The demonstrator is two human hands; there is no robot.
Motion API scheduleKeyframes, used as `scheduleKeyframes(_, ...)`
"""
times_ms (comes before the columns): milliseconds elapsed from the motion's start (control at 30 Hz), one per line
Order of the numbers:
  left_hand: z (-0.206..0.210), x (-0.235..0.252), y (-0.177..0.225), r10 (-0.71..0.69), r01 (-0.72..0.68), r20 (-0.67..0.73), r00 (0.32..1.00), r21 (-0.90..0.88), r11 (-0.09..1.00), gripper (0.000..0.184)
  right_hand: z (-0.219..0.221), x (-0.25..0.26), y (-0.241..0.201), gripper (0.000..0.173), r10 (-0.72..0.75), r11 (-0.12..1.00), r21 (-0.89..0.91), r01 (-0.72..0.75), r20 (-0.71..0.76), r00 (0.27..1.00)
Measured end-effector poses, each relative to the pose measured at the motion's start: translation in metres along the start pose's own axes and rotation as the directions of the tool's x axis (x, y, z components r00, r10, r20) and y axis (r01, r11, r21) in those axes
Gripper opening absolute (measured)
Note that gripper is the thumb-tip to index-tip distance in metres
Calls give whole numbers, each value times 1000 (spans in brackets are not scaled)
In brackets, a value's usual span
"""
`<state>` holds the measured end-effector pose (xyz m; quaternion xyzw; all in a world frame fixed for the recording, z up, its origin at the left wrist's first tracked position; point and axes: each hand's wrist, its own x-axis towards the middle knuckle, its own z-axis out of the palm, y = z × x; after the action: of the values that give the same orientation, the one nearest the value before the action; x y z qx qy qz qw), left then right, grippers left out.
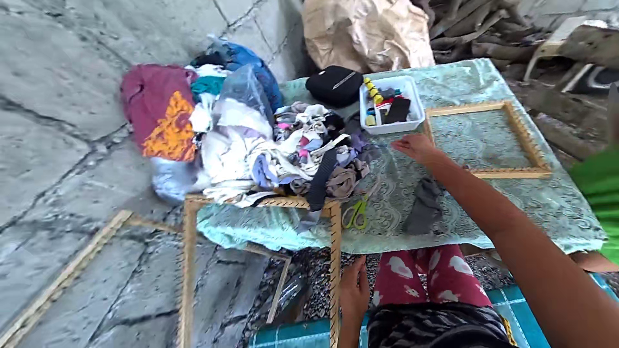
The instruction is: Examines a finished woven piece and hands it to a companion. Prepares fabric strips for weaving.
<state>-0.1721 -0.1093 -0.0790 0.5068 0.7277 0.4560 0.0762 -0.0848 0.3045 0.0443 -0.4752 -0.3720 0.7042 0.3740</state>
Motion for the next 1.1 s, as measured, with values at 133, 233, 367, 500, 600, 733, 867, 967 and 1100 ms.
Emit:
scheduleKeyframes(133,-3,7,5,11,-11,-5,1000,-6,1000,30,-10,21,-4,54,-11,1000,11,11,42,999)
scheduleKeyframes(233,-2,10,9,-10,9,-11,1000,-15,1000,30,-2,-3,-15,68,82,995,-58,-77,87,993)
scheduleKeyframes(367,0,19,8,44,-44,-59,997,2,999,28,7,-55,10,76,-71,929,-331,167,284,956)
scheduleKeyframes(500,-35,76,4,79,-64,-304,949,57,996,27,3,-69,61,91,-326,548,-543,636,562,760)
scheduleKeyframes(600,-71,139,-8,170,-126,-456,874,126,984,28,9,-52,86,87,-430,368,-558,744,608,668)
scheduleKeyframes(733,-103,209,-12,150,-99,-331,932,166,981,30,12,-24,108,73,-546,116,-612,782,619,565)
scheduleKeyframes(867,-105,278,-35,27,-5,-96,995,223,975,47,9,-11,111,61,-497,57,-684,727,612,615)
scheduleKeyframes(967,-98,326,-50,-91,135,-126,988,407,903,75,7,-10,109,62,-447,107,-703,703,598,665)
scheduleKeyframes(1100,-84,379,-52,-198,257,-166,966,547,796,61,5,-7,108,66,-396,167,-717,676,579,712)
